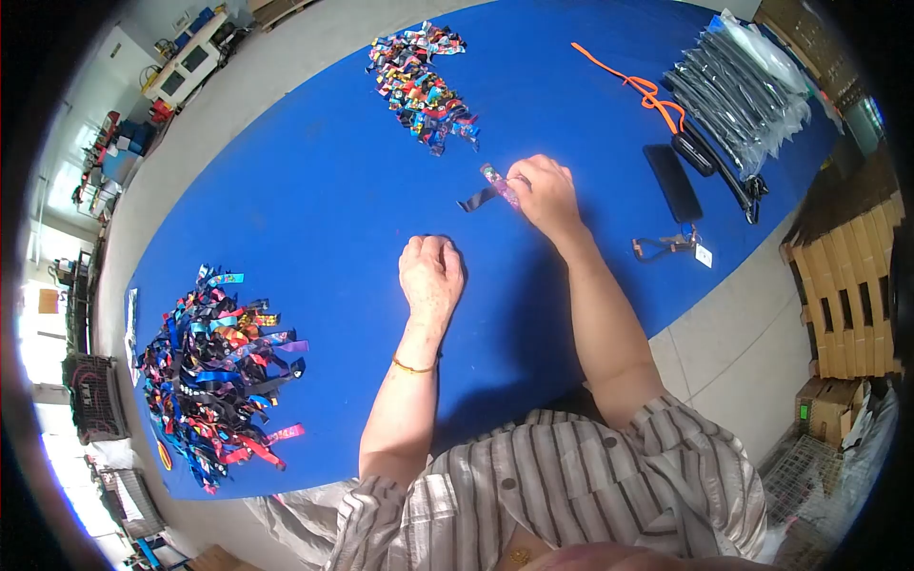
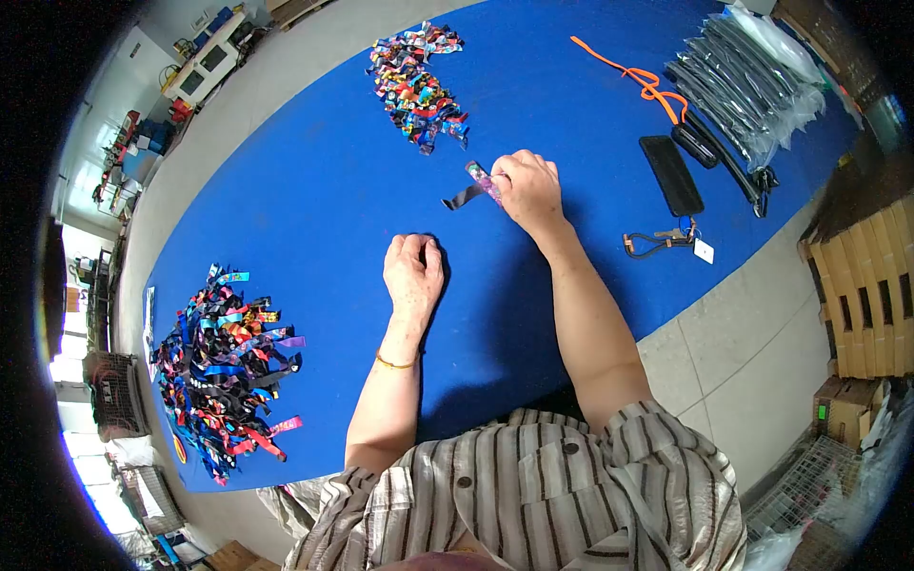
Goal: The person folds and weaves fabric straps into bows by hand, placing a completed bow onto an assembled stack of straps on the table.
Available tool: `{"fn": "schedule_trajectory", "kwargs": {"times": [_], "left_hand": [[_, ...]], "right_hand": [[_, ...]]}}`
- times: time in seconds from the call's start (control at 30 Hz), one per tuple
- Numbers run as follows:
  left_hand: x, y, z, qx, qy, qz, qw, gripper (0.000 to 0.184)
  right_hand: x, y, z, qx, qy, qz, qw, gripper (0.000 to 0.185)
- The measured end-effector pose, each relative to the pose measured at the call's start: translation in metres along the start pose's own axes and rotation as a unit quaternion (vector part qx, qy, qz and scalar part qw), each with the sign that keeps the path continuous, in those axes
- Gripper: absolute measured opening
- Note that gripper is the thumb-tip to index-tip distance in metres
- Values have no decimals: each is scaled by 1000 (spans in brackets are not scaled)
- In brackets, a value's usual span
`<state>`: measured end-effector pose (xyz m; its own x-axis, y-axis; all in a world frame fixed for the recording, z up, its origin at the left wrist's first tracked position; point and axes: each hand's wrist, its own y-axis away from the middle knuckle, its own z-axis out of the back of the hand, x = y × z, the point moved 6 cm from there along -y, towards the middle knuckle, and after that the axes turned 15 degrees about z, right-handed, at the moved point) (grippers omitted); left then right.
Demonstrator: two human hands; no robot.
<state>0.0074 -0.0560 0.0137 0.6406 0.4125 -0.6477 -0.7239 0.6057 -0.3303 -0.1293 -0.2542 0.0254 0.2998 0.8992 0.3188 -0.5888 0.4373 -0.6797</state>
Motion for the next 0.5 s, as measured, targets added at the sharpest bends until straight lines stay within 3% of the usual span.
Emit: {"fn": "schedule_trajectory", "kwargs": {"times": [0.1, 0.2, 0.3, 0.5], "left_hand": [[-3, 0, -3, 29, 15, 31, 999, 8], [-13, -1, -7, 58, 27, 42, 997, 10], [-20, -8, -12, 69, 38, 42, 996, 13], [-31, -32, -45, 64, 67, 74, 993, 16]], "right_hand": [[-12, 5, -7, 30, 9, -38, 999, 8], [-12, 6, -2, -3, -13, -55, 998, 12], [-27, 6, -4, -23, -101, -115, 988, 23], [-29, 6, 6, 44, -22, -134, 990, 24]]}}
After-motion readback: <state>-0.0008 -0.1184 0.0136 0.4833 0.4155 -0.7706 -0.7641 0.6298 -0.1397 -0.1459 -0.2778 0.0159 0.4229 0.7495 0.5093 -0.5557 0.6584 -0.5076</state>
